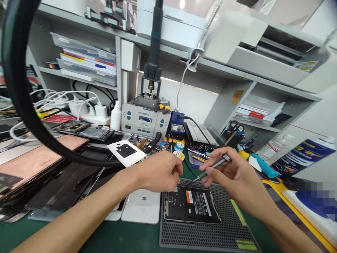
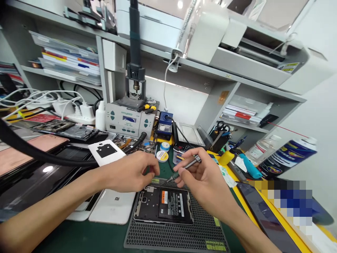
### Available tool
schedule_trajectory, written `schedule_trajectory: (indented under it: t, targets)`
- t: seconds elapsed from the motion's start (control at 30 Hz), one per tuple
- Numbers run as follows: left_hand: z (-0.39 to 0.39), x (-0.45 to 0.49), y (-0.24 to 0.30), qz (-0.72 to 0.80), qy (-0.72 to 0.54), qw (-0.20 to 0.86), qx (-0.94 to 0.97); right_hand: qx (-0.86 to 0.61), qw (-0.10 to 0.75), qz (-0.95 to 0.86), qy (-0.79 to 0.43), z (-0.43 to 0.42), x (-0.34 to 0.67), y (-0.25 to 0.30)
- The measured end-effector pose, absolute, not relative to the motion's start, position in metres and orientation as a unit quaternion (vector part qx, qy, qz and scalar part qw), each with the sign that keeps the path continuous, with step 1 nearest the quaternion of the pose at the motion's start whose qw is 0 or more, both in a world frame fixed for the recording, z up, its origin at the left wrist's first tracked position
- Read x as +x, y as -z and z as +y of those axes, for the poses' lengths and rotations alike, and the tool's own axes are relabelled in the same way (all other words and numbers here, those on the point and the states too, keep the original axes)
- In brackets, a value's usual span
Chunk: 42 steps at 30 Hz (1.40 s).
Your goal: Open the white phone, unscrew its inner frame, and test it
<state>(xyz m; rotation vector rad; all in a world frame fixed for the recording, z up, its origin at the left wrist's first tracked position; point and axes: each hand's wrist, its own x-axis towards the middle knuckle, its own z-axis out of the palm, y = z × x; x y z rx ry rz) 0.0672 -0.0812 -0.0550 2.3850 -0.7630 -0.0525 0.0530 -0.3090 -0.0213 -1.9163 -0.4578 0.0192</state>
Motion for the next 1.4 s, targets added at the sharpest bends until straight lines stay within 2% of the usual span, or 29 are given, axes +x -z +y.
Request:
schedule_trajectory:
  t: [0.33, 0.57, 0.7, 1.27, 1.4]
  targets:
    - [-0.102, 0.064, 0.060, -0.259, 0.007, 0.301, 0.918, -0.771, 0.602, -0.205, 0.002, -0.319, 0.069, 0.039]
    - [-0.100, 0.081, 0.069, -0.229, -0.053, 0.158, 0.959, -0.759, 0.619, -0.186, 0.073, -0.321, 0.075, 0.037]
    - [-0.104, 0.090, 0.074, -0.236, -0.065, 0.123, 0.962, -0.769, 0.604, -0.192, 0.086, -0.323, 0.075, 0.039]
    - [-0.109, 0.093, 0.073, -0.261, -0.064, 0.128, 0.955, -0.782, 0.573, -0.211, 0.127, -0.328, 0.073, 0.040]
    - [-0.100, 0.091, 0.068, -0.248, -0.061, 0.143, 0.956, -0.787, 0.563, -0.247, 0.042, -0.333, 0.067, 0.033]
